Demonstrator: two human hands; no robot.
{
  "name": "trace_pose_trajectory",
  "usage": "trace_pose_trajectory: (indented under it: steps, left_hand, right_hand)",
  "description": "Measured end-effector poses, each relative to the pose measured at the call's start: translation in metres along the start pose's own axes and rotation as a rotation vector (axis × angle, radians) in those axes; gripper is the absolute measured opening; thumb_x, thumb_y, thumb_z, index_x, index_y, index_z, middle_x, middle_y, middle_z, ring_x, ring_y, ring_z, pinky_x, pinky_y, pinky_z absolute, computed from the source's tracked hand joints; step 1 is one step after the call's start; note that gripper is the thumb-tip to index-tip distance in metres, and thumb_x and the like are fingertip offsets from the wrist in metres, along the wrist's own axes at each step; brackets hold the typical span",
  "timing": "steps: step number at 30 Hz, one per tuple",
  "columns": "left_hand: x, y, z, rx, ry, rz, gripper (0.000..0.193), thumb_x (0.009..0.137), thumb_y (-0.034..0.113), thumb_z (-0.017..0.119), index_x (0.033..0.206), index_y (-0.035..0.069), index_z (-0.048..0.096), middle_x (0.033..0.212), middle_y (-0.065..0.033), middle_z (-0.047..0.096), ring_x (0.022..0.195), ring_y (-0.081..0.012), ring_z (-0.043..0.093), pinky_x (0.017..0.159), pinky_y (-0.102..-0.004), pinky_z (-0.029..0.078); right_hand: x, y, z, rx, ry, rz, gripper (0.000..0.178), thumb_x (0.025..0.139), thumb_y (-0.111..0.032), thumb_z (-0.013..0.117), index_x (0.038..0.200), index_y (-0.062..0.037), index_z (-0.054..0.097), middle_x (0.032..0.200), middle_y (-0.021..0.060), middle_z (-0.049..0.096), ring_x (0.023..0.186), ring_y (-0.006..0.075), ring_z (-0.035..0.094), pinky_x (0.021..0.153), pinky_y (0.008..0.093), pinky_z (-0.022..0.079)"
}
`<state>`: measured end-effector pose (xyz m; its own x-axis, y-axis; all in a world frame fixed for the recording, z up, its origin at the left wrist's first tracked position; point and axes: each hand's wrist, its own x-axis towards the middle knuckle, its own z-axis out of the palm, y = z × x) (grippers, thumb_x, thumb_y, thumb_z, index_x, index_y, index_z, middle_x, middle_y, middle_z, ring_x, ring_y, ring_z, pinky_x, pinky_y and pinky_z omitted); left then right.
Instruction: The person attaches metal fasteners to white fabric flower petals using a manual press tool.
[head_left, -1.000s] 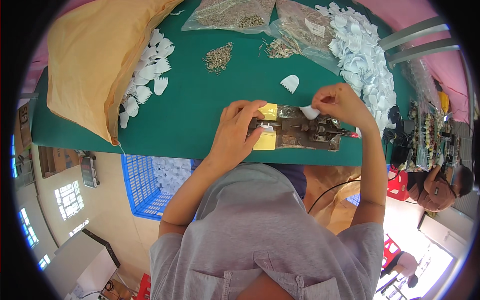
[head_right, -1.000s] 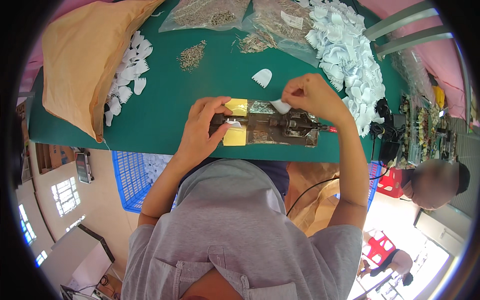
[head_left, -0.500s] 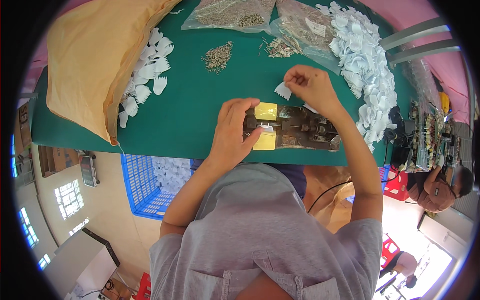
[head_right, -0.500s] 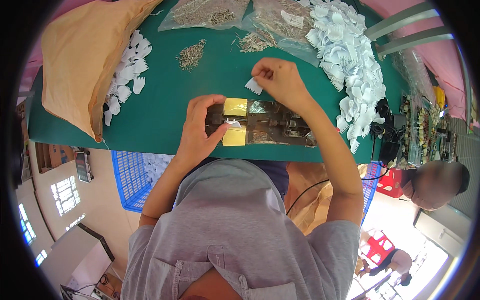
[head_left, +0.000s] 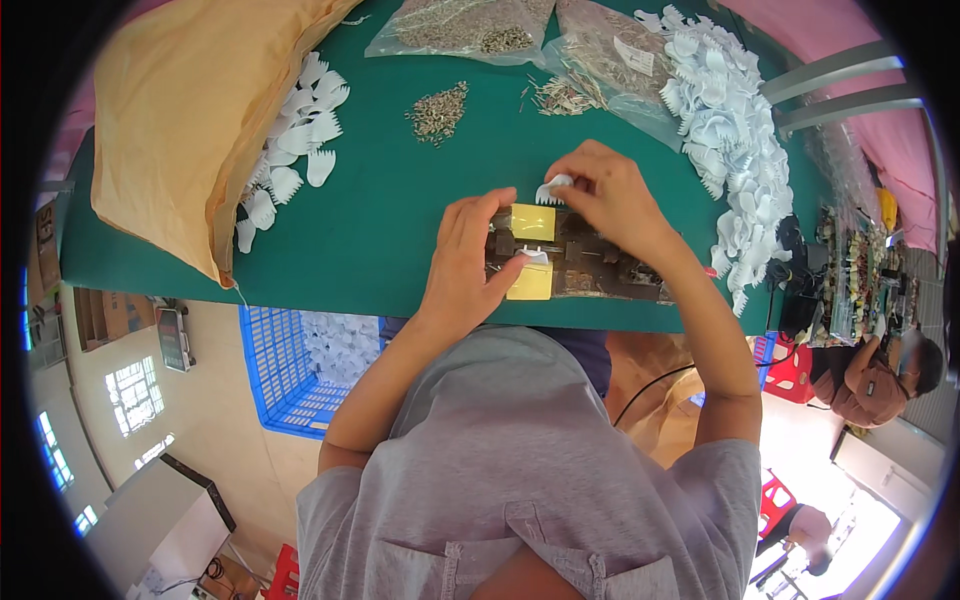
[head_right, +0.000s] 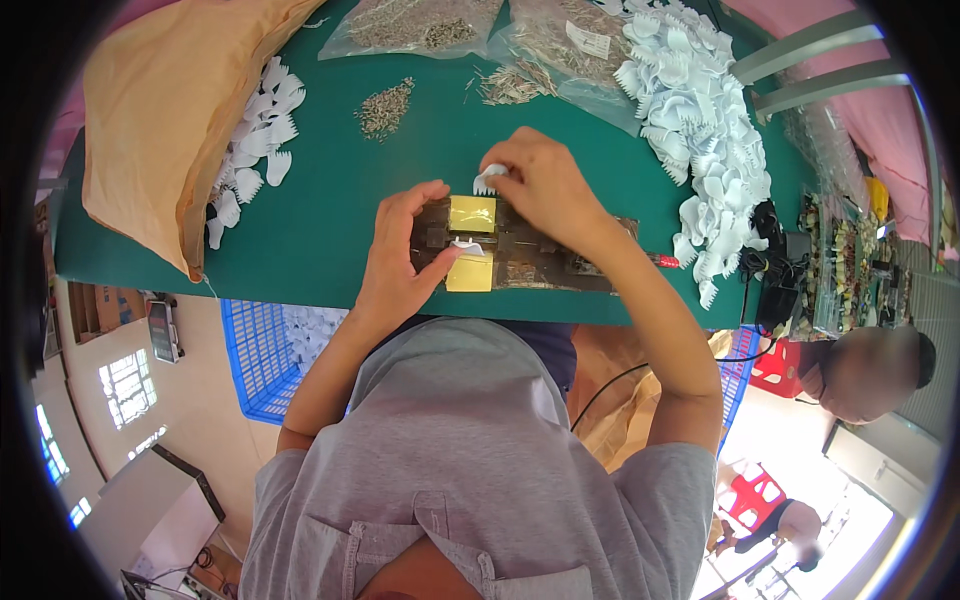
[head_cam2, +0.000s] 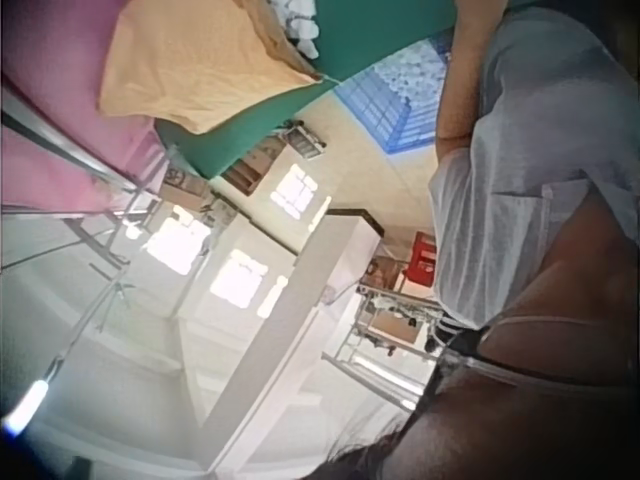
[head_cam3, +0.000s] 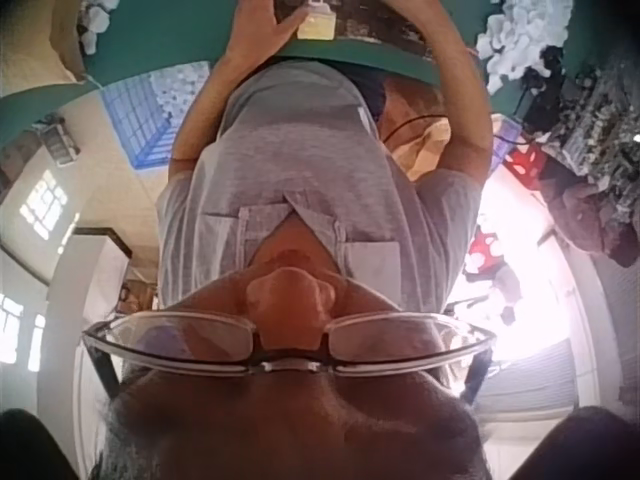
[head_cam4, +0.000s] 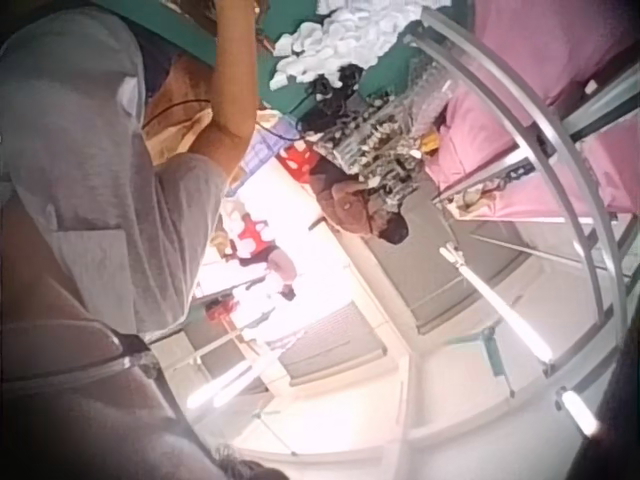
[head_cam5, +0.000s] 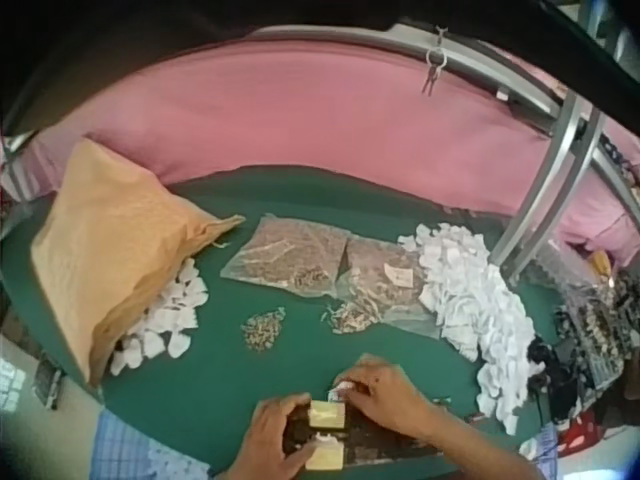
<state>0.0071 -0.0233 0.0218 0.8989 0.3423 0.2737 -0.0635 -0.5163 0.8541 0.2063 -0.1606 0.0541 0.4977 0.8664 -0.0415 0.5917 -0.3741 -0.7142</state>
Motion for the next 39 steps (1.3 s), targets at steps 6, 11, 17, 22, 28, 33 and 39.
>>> trace_pose_trajectory:
  steps: [6, 11, 17, 22, 28, 33, 39]
  left_hand:
    - [-0.001, -0.003, 0.000, -0.061, -0.023, -0.021, 0.077, 0.084, 0.001, 0.079, 0.152, 0.006, 0.043, 0.133, -0.0130, 0.063, 0.125, -0.0329, 0.056, 0.107, -0.0441, 0.047]
    - [0.002, -0.008, 0.001, -0.028, -0.080, -0.016, 0.077, 0.087, 0.000, 0.077, 0.155, 0.006, 0.041, 0.125, -0.0121, 0.067, 0.124, -0.0304, 0.058, 0.108, -0.0429, 0.047]
    - [0.002, -0.009, 0.000, -0.018, -0.089, -0.023, 0.077, 0.087, 0.001, 0.077, 0.155, 0.005, 0.041, 0.116, -0.0107, 0.071, 0.124, -0.0297, 0.058, 0.107, -0.0424, 0.047]
    - [-0.001, -0.011, 0.002, -0.066, -0.091, -0.018, 0.076, 0.088, 0.007, 0.076, 0.156, 0.009, 0.040, 0.119, -0.0062, 0.072, 0.124, -0.0304, 0.055, 0.107, -0.0449, 0.044]
    - [0.000, -0.012, 0.001, -0.037, -0.099, -0.022, 0.078, 0.087, 0.007, 0.076, 0.156, 0.009, 0.039, 0.118, -0.0058, 0.072, 0.123, -0.0304, 0.056, 0.107, -0.0445, 0.044]
    - [0.001, -0.014, 0.002, -0.056, -0.093, -0.014, 0.077, 0.086, 0.005, 0.076, 0.155, 0.010, 0.041, 0.117, -0.0063, 0.071, 0.122, -0.0299, 0.056, 0.105, -0.0437, 0.046]
    - [0.003, -0.010, -0.001, -0.094, -0.130, -0.041, 0.075, 0.085, 0.001, 0.078, 0.152, 0.009, 0.046, 0.116, -0.0072, 0.069, 0.121, -0.0276, 0.058, 0.103, -0.0403, 0.049]
  right_hand:
    - [-0.011, -0.030, 0.011, 0.176, -0.214, -0.043, 0.018, 0.084, -0.011, 0.075, 0.099, -0.0011, 0.076, 0.092, 0.0159, 0.072, 0.082, 0.0305, 0.070, 0.074, 0.0389, 0.056]
    - [-0.019, -0.025, 0.002, 0.250, -0.262, 0.011, 0.018, 0.091, -0.010, 0.075, 0.107, -0.0026, 0.079, 0.093, 0.0077, 0.074, 0.082, 0.0159, 0.069, 0.076, 0.0298, 0.055]
    - [-0.032, -0.033, 0.012, 0.321, -0.121, 0.121, 0.014, 0.094, -0.009, 0.074, 0.105, -0.0023, 0.080, 0.093, 0.0060, 0.076, 0.085, 0.0121, 0.070, 0.079, 0.0274, 0.055]
    - [-0.049, -0.034, 0.020, 0.376, 0.017, 0.126, 0.017, 0.093, -0.006, 0.075, 0.109, -0.0005, 0.077, 0.096, 0.0051, 0.078, 0.088, 0.0096, 0.071, 0.083, 0.0254, 0.056]
    - [-0.047, -0.035, 0.022, 0.397, 0.003, 0.178, 0.016, 0.092, -0.004, 0.076, 0.108, -0.0003, 0.075, 0.100, 0.0054, 0.078, 0.090, 0.0102, 0.072, 0.084, 0.0269, 0.057]
    - [-0.066, -0.038, 0.030, 0.043, 0.243, -0.141, 0.019, 0.080, -0.003, 0.079, 0.097, -0.0068, 0.071, 0.100, 0.0054, 0.076, 0.089, 0.0277, 0.070, 0.083, 0.0393, 0.051]
    - [-0.071, -0.034, 0.049, -0.162, 0.364, -0.207, 0.018, 0.075, -0.002, 0.081, 0.086, -0.0068, 0.068, 0.102, 0.0064, 0.076, 0.094, 0.0271, 0.071, 0.080, 0.0391, 0.050]
